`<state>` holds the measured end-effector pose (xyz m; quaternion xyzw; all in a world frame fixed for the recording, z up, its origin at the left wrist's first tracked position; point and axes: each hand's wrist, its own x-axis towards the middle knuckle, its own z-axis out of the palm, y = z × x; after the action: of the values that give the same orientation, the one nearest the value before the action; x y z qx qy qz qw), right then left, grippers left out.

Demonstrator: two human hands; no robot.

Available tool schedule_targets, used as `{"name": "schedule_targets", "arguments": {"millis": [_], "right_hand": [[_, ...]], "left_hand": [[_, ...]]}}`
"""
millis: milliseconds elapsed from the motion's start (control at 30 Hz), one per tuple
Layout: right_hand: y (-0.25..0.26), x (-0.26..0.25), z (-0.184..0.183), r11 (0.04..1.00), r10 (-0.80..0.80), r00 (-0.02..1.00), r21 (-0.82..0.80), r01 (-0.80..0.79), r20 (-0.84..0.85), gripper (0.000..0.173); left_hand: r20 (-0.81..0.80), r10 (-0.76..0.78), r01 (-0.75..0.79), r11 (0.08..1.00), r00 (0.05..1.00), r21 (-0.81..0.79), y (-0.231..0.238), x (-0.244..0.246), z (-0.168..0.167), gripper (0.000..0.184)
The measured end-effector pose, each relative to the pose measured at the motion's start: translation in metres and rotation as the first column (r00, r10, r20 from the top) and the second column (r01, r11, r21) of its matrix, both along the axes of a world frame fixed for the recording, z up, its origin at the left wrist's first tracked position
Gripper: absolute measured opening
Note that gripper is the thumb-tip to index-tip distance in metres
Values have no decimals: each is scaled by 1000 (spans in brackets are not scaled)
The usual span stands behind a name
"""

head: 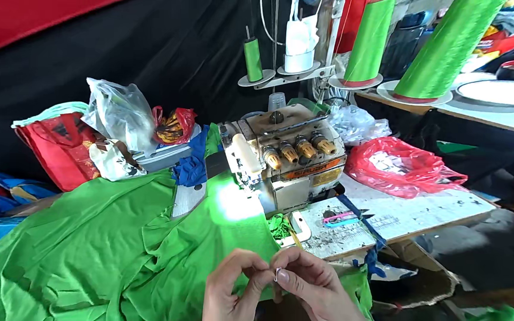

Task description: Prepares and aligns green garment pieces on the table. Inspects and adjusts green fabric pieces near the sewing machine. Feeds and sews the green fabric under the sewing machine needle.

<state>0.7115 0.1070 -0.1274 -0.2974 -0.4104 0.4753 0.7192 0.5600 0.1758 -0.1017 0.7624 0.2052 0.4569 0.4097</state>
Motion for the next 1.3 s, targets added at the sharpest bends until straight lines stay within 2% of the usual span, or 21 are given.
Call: {"name": "schedule_targets", "arguments": {"millis": [67, 133, 167, 267, 367, 500, 567, 633, 733, 800, 867, 1000, 1167, 1300], "right_hand": [[4, 2, -2, 987, -142, 980, 92, 131, 136, 10], [7, 5, -2, 963, -237, 941, 183, 195, 241, 9], [8, 6, -1, 954, -262, 926, 215, 207, 273, 9], [7, 9, -1, 951, -270, 906, 237, 198, 325, 10], [8, 11, -4, 958, -220, 919, 251, 140, 327, 10], [10, 16, -7, 963, -163, 932, 258, 78, 325, 13], [8, 20, -6, 975, -107, 933, 221, 31, 345, 26], [6, 24, -4, 989, -39, 935, 149, -14, 353, 35], [1, 24, -1, 999, -4, 935, 47, -14, 355, 26], [-1, 24, -2, 1000, -22, 927, 19, 16, 374, 16], [-1, 25, -3, 1000, -28, 925, 22, 22, 379, 12], [-4, 25, 2, 999, 14, 957, -47, 0, 290, 8], [-2, 33, -5, 993, 110, 954, 0, -115, 280, 18], [-3, 33, -5, 997, 73, 947, -13, -72, 313, 17]], "left_hand": [[-36, -41, 29, 959, 999, -282, -10, 0, 10, 12], [-24, -132, 94, 810, 991, -579, -15, -1, 21, 25], [22, -177, 147, 734, 984, -664, -15, -2, 24, 29], [139, -281, 285, 594, 950, -752, -14, -4, 25, 30], [166, -312, 322, 563, 936, -761, -14, -4, 26, 22], [182, -295, 332, 617, 938, -714, -14, -5, 22, 16], [120, -256, 271, 712, 959, -648, -16, -4, 22, 12], [4, -206, 178, 839, 979, -514, -16, -4, 20, 9], [-146, -101, 60, 962, 984, -267, -15, -2, 16, 16], [-182, -70, 39, 985, 981, -167, -14, -1, 11, 18], [-186, -74, 47, 989, 980, -142, -13, 0, 8, 17], [-155, -137, 90, 958, 978, -273, -12, -1, 10, 16], [-159, -132, 85, 958, 978, -274, -12, -1, 9, 15], [-180, -113, 73, 974, 977, -214, -11, 0, 6, 17]]}}
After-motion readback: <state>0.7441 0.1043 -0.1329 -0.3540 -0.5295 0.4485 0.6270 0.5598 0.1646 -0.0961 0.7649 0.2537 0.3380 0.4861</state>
